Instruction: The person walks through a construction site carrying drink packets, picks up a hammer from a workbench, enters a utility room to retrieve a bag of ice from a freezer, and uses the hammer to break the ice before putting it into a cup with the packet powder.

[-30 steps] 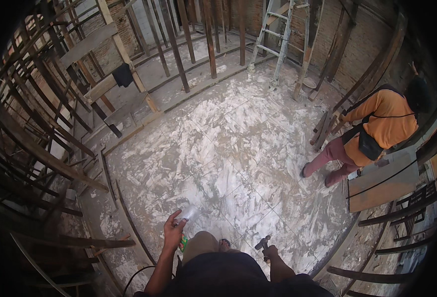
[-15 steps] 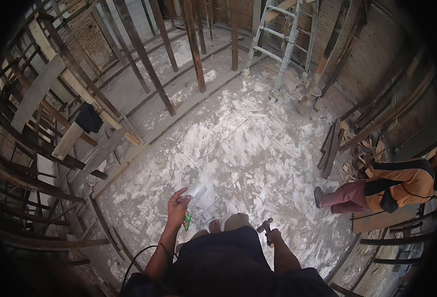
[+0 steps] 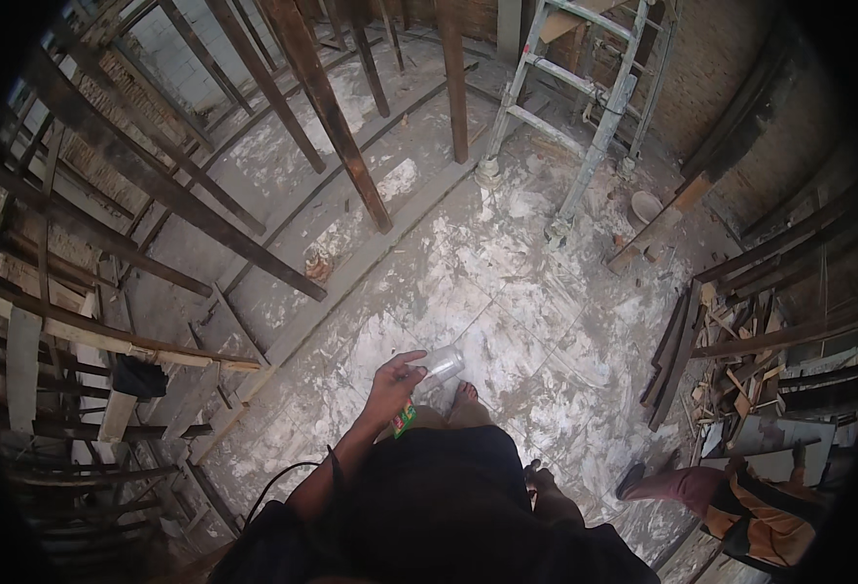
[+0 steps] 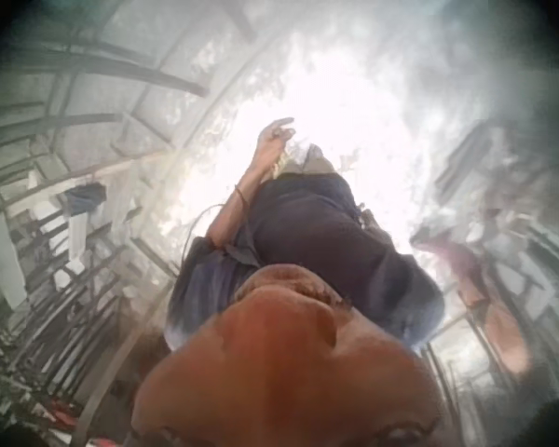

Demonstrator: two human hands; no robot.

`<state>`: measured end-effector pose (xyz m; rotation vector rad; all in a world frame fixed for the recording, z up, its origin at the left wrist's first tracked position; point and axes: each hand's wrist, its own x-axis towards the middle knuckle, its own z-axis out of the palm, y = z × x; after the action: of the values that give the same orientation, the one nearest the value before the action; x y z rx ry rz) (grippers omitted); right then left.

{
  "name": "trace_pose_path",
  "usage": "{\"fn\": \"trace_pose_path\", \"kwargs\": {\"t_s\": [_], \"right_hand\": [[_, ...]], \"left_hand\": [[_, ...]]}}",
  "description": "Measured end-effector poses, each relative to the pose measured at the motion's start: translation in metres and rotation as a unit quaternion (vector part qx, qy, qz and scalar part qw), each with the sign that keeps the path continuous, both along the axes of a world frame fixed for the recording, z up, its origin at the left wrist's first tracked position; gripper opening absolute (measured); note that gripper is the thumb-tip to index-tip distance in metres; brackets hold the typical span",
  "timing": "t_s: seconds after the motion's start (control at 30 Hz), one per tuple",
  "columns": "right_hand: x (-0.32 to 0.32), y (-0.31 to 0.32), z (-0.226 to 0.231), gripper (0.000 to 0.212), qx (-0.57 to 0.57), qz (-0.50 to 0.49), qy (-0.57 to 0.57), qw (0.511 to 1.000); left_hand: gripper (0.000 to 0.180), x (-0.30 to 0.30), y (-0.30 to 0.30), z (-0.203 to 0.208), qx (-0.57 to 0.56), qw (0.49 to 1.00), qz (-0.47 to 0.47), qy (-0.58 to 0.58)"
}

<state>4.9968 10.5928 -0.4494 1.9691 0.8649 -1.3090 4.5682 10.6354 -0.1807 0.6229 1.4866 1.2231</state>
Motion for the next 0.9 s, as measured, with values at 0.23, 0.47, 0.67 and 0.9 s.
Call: {"fn": "trace_pose_path", "kwargs": {"t_s": [0.23, 0.47, 0.67, 0.9], "right_hand": [[-0.157, 0.357, -0.037, 0.038, 0.271, 0.239, 0.051, 0.931], [-0.426, 0.658, 0.057, 0.018, 0.388, 0.166, 0.278, 0.863], [-0.65, 0.846, 0.153, 0.025, 0.378, 0.21, 0.372, 0.821], [-0.893, 1.045, 0.104, 0.022, 0.324, 0.309, 0.377, 0.811]], "left_hand": [[0.034, -0.142, 0.218, -0.023, -0.002, 0.997, 0.076, -0.03], [0.034, -0.274, 0.451, -0.037, 0.032, 0.996, 0.08, 0.003], [0.033, -0.403, 0.627, 0.028, 0.083, 0.989, 0.1, 0.073], [0.032, -0.532, 0.734, -0.001, -0.028, 0.968, 0.243, 0.055]]}}
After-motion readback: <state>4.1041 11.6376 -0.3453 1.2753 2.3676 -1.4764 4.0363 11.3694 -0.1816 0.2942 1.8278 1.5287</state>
